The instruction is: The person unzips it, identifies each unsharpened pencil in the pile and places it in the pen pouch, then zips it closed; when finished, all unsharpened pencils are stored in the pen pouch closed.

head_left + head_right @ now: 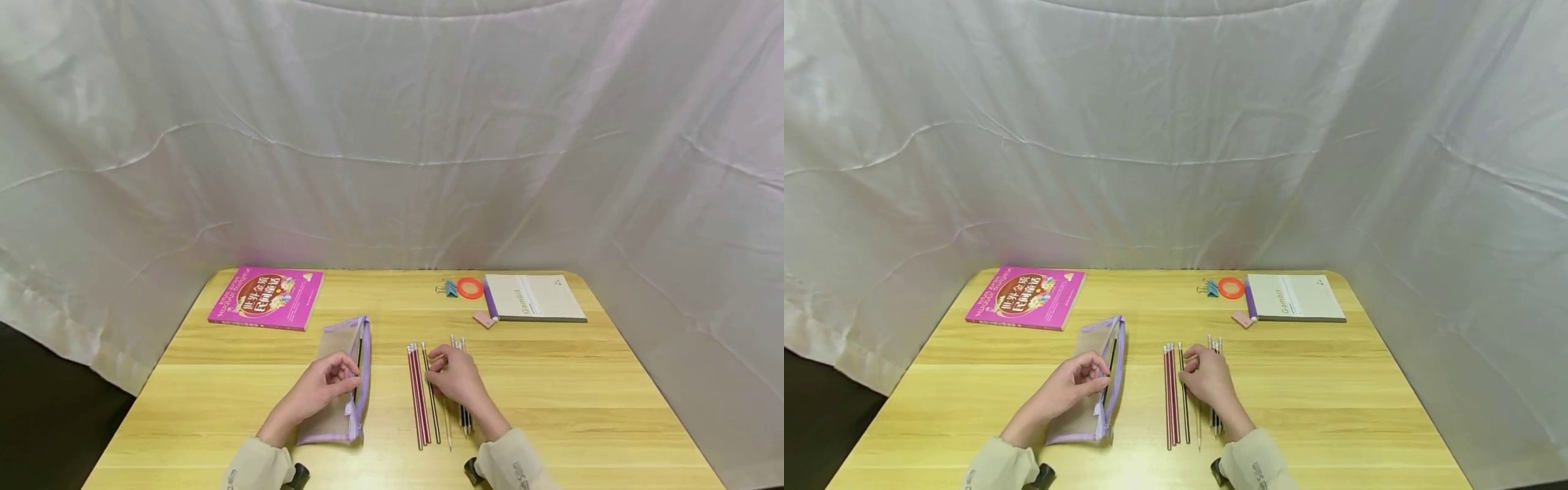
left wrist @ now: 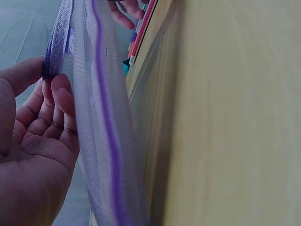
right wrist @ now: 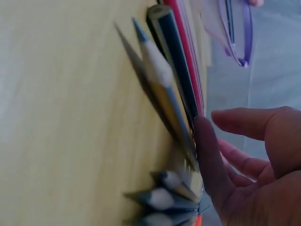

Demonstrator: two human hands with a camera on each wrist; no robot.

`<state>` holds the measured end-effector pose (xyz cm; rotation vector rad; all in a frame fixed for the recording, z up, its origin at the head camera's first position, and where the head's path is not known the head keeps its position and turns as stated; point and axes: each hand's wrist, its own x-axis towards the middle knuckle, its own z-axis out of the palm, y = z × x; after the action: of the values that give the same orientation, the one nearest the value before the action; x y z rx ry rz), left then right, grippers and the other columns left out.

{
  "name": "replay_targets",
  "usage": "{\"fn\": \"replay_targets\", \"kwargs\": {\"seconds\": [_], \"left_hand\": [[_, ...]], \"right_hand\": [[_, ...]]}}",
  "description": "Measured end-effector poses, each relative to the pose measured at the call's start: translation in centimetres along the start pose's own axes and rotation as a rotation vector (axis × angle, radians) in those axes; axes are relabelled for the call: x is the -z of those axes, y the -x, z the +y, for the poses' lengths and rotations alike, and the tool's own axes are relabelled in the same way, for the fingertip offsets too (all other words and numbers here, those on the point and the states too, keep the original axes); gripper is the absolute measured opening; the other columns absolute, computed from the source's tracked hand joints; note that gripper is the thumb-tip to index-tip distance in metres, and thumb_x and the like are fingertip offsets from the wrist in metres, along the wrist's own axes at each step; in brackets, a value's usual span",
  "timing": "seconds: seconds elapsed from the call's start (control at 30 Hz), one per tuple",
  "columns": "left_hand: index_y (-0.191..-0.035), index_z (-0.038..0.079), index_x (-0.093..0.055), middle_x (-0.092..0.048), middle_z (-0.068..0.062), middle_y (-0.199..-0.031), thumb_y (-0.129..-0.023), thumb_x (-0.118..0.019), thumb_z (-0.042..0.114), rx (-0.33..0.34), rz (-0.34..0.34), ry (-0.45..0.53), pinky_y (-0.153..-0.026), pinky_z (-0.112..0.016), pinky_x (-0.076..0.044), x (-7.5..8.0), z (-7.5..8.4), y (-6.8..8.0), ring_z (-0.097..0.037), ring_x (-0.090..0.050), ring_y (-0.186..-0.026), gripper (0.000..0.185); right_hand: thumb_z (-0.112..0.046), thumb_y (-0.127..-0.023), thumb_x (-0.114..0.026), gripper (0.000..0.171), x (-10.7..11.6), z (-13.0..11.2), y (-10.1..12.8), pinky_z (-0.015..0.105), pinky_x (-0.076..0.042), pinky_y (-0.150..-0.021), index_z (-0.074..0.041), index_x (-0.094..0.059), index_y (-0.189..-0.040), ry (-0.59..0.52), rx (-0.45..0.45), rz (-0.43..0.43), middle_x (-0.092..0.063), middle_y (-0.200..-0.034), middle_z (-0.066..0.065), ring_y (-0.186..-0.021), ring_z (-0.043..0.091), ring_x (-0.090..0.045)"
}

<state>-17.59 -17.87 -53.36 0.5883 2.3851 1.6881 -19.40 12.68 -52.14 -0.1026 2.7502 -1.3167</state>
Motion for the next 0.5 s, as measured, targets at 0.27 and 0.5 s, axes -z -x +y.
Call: {"fn": "replay_targets", "kwargs": {"seconds": [0.27,0.5], "left_hand": [[-0.104,0.009,-0.066,-0.058,-0.003,-0.085,-0.096,-0.074,0.019,-0.023,-0.012,0.015,-0.065,-0.019,-0.047,-0.1,-0.06,0.04,-0.007,-0.052,-0.073,0.015],[-0.104,0.009,-0.066,-0.058,-0.004,-0.085,-0.096,-0.073,0.019,-0.027,-0.011,0.016,-0.066,-0.019,-0.047,0.0,-0.12,0.14,-0.007,-0.052,-0.073,0.014]], "right_hand": [[-0.002,-0.075,-0.084,0.043,-0.64,-0.5,-0.32,0.032,-0.048,-0.067,0.0,-0.067,-0.114,0.171,0.046,0.001,-0.062,-0.08,0.003,-0.07,0.015,-0.052],[-0.001,-0.073,-0.084,0.054,-0.8,-0.56,-0.74,0.029,-0.047,-0.057,0.004,-0.064,-0.122,0.203,0.02,-0.019,-0.06,-0.075,0.0,-0.06,0.014,-0.054]]}}
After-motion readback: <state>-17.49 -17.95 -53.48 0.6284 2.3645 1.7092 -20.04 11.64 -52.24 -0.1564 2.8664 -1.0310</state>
